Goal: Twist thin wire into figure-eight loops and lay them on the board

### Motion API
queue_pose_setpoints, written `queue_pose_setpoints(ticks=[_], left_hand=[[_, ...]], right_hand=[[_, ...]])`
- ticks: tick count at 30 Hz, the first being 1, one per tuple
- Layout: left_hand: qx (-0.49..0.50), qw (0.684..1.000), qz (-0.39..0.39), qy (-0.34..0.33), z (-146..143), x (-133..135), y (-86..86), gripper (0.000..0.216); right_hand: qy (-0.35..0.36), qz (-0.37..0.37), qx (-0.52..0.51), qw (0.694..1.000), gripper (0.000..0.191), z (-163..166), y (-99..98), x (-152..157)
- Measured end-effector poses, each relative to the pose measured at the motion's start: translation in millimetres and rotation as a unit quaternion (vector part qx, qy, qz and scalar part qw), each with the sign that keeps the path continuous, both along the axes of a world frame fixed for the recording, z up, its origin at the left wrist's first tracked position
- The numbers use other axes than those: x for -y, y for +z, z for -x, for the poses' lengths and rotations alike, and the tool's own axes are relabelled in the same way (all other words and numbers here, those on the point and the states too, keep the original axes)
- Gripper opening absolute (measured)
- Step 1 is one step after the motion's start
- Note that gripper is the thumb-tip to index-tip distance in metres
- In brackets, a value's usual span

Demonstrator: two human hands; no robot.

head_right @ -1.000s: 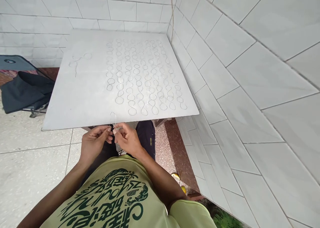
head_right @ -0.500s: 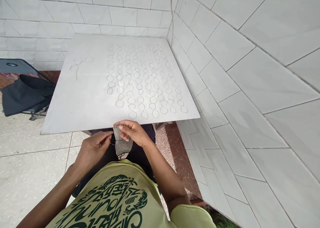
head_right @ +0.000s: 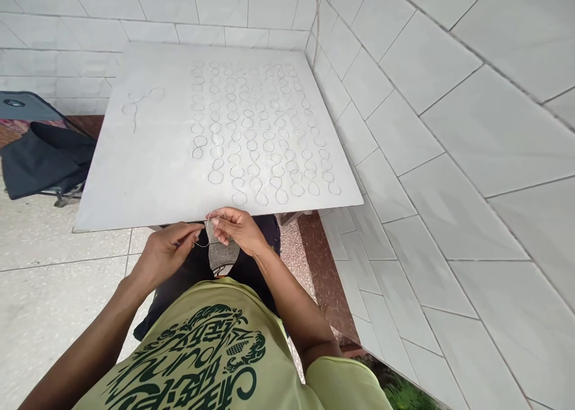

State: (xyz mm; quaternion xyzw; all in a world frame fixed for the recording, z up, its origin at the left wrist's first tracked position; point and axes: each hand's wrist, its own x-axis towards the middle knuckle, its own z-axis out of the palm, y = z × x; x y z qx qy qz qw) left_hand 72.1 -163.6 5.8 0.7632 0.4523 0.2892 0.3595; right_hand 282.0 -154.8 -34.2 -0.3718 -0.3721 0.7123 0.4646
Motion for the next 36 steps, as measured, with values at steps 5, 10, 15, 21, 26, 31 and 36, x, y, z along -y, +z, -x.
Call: queue_pose_setpoints(ticks=[5, 10, 15, 21, 26, 31, 36], left_hand=[[0.133, 0.969, 0.194, 0.072, -2.2, -1.5, -6.2, 0.036], [0.218, 0.922, 0.317, 0.05, -4.9, 0.6, -4.4, 0.035], [0.266, 0.884, 0.376, 0.075, -2.9, 1.4, -2.0, 0.033], [0.283, 0.879, 0.372, 0.092, -2.7, 2.4, -2.3, 0.033], [0.261, 0.888, 0.367, 0.091, -7.5, 5.7, -5.9, 0.032], [0.255, 0.892, 0.363, 0.084, -12.1, 9.8, -10.6, 0.032], [0.275, 0.882, 0.368, 0.105, -19.5, 12.6, -14.6, 0.033]], right_hand=[[-0.005, -0.002, 0.01, 1.0, 0.043, 4.4, 0.8, -2.1], [-0.008, -0.047, 0.041, 0.998, 0.054, 9.6, -0.6, 0.2], [-0.057, -0.217, 0.256, 0.94, 0.059, 0.3, 12.4, 10.0], [-0.004, -0.435, 0.469, 0.769, 0.029, -15.5, 24.1, 13.5], [-0.012, -0.487, 0.549, 0.679, 0.021, -11.9, 10.8, 10.1], [-0.027, -0.504, 0.549, 0.667, 0.021, -7.5, 3.0, 9.3], [-0.033, -0.51, 0.551, 0.66, 0.025, -4.6, -2.9, 8.2]])
